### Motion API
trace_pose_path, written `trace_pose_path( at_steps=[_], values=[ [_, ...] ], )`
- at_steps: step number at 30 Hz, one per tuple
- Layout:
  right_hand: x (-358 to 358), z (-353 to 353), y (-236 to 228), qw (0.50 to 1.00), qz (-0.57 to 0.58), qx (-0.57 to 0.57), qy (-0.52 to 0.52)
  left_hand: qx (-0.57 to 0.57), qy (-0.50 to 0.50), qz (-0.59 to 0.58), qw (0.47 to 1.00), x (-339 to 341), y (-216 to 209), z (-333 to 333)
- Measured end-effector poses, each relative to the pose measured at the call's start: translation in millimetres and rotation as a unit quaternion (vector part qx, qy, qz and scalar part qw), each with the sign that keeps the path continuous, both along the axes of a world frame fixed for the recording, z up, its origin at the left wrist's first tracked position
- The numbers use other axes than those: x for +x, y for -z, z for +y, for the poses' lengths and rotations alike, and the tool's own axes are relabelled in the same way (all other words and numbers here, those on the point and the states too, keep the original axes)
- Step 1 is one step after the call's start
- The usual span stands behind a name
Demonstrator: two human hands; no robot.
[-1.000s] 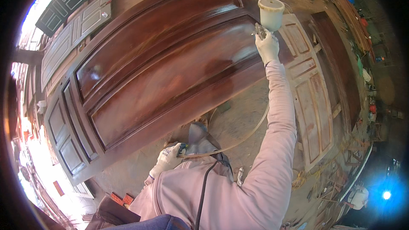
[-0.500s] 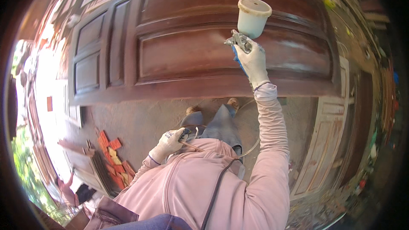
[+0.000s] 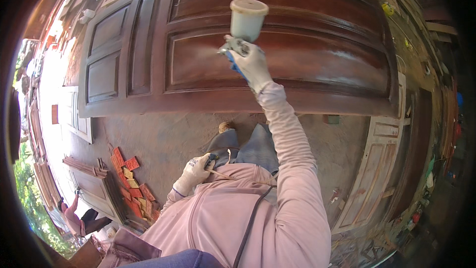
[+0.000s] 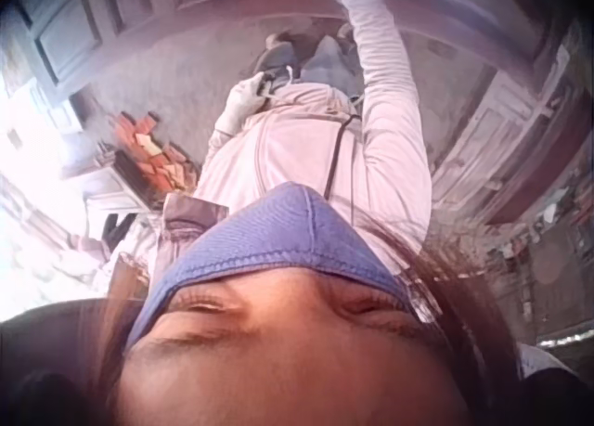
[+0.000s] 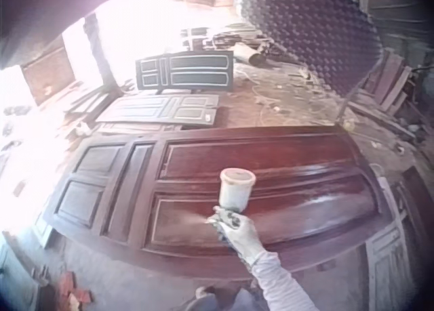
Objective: The person uses a spray gun to apply a reddish-brown finish to a large wooden door lying flat on the floor. They refill the spray gun's container from a yellow canister and continue spraying different sections of the door until the surface appears uniformly coated.
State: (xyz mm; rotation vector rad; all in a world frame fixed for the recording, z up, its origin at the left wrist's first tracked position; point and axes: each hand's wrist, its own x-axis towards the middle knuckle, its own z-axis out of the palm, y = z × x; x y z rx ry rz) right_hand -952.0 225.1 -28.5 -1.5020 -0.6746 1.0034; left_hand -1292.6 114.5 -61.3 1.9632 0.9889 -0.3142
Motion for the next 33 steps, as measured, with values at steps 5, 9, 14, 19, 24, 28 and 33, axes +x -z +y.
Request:
trace_pose_path(
  at_steps=[5, 9, 14, 19, 24, 28, 33],
  values=[
    [93.0, -92.2, -8.0, 0.989, -0.097, -0.044, 0.098, 0.006, 0.085, 0.006, 0.996, 49.0, 8.3, 4.6],
    [180.7, -168.2, -8.1, 0.96, -0.206, -0.066, 0.177, -0.019, 0.156, 0.031, 0.987, 118.1, -14.9, 3.4],
    [301.4, -260.4, 10.8, 0.848, -0.417, -0.181, 0.273, 0.016, 0.262, -0.041, 0.964, 185.6, -1.9, -20.2],
    [392.1, -327.8, 25.4, 0.771, -0.494, -0.225, 0.331, -0.025, 0.325, -0.055, 0.944, 243.7, -7.9, -36.7],
    [412.9, -343.6, 11.0, 0.691, -0.558, -0.303, 0.345, -0.037, 0.318, -0.079, 0.944, 257.3, -6.6, -42.9],
    [391.4, -339.8, 12.6, 0.716, -0.552, -0.307, 0.297, 0.024, 0.267, -0.092, 0.959, 233.1, -8.2, -35.2],
    [288.4, -287.5, 9.0, 0.859, -0.389, -0.205, 0.261, 0.02, 0.234, -0.048, 0.971, 156.2, 14.6, -10.2]
  ],
)
